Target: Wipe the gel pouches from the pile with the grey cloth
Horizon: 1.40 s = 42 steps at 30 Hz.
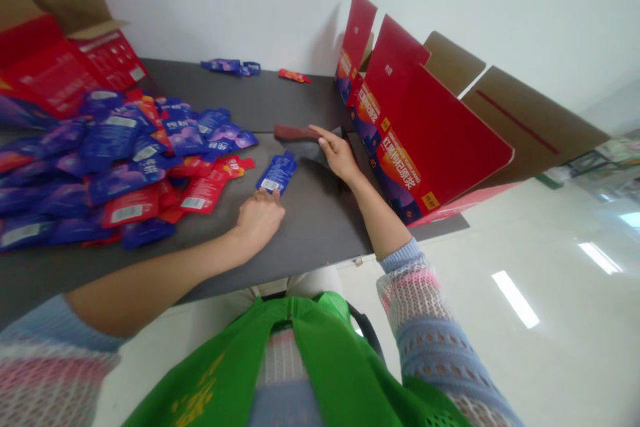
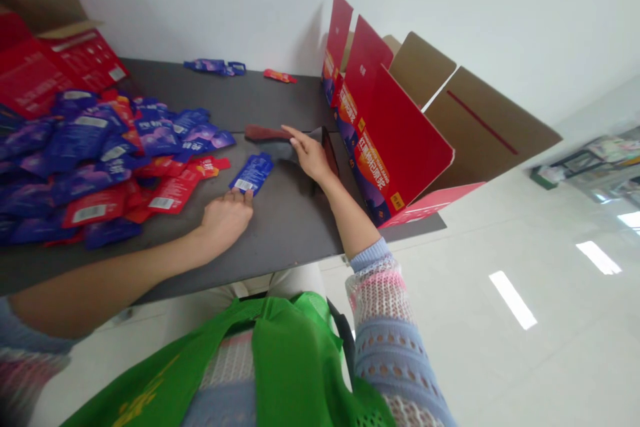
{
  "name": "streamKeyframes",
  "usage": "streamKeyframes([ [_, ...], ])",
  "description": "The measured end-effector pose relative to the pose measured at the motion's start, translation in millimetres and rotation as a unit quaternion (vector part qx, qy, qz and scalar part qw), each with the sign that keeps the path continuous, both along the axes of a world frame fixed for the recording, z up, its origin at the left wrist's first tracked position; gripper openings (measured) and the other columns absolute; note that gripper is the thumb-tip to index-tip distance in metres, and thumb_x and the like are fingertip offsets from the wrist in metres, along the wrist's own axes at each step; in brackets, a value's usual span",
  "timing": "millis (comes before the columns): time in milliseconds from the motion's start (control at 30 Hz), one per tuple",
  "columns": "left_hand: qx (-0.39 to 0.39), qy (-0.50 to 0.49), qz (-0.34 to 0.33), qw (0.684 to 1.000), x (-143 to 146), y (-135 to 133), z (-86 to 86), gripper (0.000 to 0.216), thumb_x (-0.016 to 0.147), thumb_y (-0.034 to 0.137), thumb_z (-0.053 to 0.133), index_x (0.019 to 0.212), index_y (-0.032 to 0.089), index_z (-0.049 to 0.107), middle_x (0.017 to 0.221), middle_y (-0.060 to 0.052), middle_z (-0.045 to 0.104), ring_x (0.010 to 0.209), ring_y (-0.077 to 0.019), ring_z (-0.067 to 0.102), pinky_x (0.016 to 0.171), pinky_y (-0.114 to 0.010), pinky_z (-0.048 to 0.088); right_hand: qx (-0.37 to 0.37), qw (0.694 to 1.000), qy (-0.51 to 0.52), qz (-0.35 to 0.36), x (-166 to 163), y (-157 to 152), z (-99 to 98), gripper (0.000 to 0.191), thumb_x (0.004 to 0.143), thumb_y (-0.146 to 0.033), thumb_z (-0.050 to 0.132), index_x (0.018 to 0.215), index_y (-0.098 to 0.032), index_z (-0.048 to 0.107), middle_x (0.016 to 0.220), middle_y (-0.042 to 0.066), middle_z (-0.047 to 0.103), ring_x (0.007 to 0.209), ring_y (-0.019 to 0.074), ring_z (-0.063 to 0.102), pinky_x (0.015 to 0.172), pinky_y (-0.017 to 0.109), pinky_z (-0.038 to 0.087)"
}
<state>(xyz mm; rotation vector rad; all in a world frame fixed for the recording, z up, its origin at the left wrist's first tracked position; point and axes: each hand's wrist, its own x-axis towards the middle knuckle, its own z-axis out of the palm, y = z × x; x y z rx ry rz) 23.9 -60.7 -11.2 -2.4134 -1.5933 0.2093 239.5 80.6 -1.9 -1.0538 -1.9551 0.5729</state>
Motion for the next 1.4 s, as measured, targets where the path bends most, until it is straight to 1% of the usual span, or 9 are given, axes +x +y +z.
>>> streamKeyframes([
  [167, -0.003, -0.014, 0.0, 1.0, -1, 0, 1.7, 0.049, 0.094, 0.0, 0.031, 0.133, -0.006, 0.059, 0.119, -0.038, 0.064, 0.095, -0.0355, 0.072, 0.068, -0.039, 0.054, -0.007, 0.996, 0.068, 0.059, -22, -9, -9.8, 0.072, 0.093, -0.068, 0.045, 0.147, -0.021, 0.05, 0.15, 0.007, 0.053, 0.141, 0.0228, 0.047, 0.121, 0.04, 0.032],
  [367, -0.032, -0.034, -0.006, 0.999, 1, -1, 7.1, 0.045, 0.09, -0.003, 0.031, 0.114, -0.008, 0.069, 0.096, -0.031, 0.071, 0.088, -0.0334, 0.071, 0.067, -0.038, 0.053, -0.026, 0.956, -0.24, 0.168, -59, -44, -30.6, 0.062, 0.095, -0.055, 0.053, 0.15, -0.028, 0.046, 0.161, 0.004, 0.037, 0.155, 0.0311, 0.014, 0.122, 0.061, 0.016],
  [467, -0.016, -0.025, -0.004, 1.0, 2, -1, 5.8, 0.05, 0.091, -0.003, 0.028, 0.128, -0.009, 0.062, 0.109, -0.037, 0.067, 0.092, -0.0352, 0.071, 0.067, -0.039, 0.053, -0.033, 0.947, -0.298, 0.12, -61, -36, -31.3, 0.054, 0.1, -0.045, 0.048, 0.152, -0.032, 0.042, 0.162, -0.001, 0.033, 0.156, 0.0287, 0.006, 0.122, 0.063, 0.017],
  [600, -0.021, -0.019, 0.002, 1.0, 2, -1, 3.9, 0.051, 0.092, -0.002, 0.027, 0.133, -0.01, 0.057, 0.123, -0.042, 0.06, 0.099, -0.0381, 0.07, 0.07, -0.042, 0.054, -0.056, 0.948, -0.311, -0.02, -49, -12, -30.9, 0.047, 0.102, -0.029, 0.045, 0.148, -0.028, 0.048, 0.157, 0.001, 0.043, 0.154, 0.0255, 0.019, 0.123, 0.059, 0.016],
  [767, -0.031, -0.053, 0.022, 0.998, -1, -1, 4.6, 0.049, 0.094, 0.003, 0.033, 0.137, -0.004, 0.056, 0.127, -0.039, 0.06, 0.104, -0.037, 0.07, 0.074, -0.043, 0.056, -0.073, 0.977, -0.167, -0.11, -28, 1, -33.6, 0.045, 0.105, -0.036, 0.035, 0.144, -0.021, 0.053, 0.142, 0.007, 0.061, 0.139, 0.021, 0.049, 0.125, 0.054, 0.008],
  [967, -0.034, -0.034, 0.02, 0.999, -1, -2, 7.0, 0.049, 0.094, 0.002, 0.032, 0.136, -0.004, 0.057, 0.126, -0.038, 0.061, 0.101, -0.0352, 0.07, 0.071, -0.039, 0.055, -0.032, 0.997, 0.067, -0.012, -34, -11, -24.4, 0.066, 0.103, -0.059, 0.021, 0.15, -0.02, 0.046, 0.148, 0.006, 0.056, 0.139, 0.0173, 0.049, 0.12, 0.037, 0.033],
  [1167, -0.05, -0.051, 0.001, 0.997, 1, 0, 8.7, 0.042, 0.091, 0.001, 0.034, 0.108, -0.005, 0.071, 0.099, -0.03, 0.071, 0.09, -0.0326, 0.07, 0.069, -0.038, 0.051, -0.006, 0.952, -0.221, 0.209, -52, -47, -22.1, 0.055, 0.098, -0.053, 0.049, 0.149, -0.032, 0.047, 0.16, 0.001, 0.039, 0.154, 0.028, 0.019, 0.123, 0.062, 0.009],
  [1267, -0.053, -0.059, 0.0, 0.997, 1, 0, 9.4, 0.041, 0.091, 0.0, 0.034, 0.108, -0.006, 0.071, 0.095, -0.029, 0.07, 0.089, -0.0329, 0.07, 0.069, -0.038, 0.05, -0.013, 0.932, -0.306, 0.194, -57, -51, -23.9, 0.051, 0.101, -0.042, 0.045, 0.152, -0.037, 0.041, 0.162, -0.003, 0.033, 0.156, 0.028, 0.012, 0.121, 0.067, 0.005],
  [1400, -0.03, -0.043, 0.017, 0.998, 3, -1, 9.7, 0.046, 0.092, -0.002, 0.031, 0.124, -0.011, 0.062, 0.111, -0.036, 0.067, 0.095, -0.0338, 0.07, 0.07, -0.037, 0.05, -0.012, 0.947, -0.303, 0.11, -58, -35, -27.6, 0.047, 0.103, -0.03, 0.039, 0.149, -0.038, 0.044, 0.16, -0.004, 0.038, 0.154, 0.0244, 0.021, 0.122, 0.064, 0.014],
])
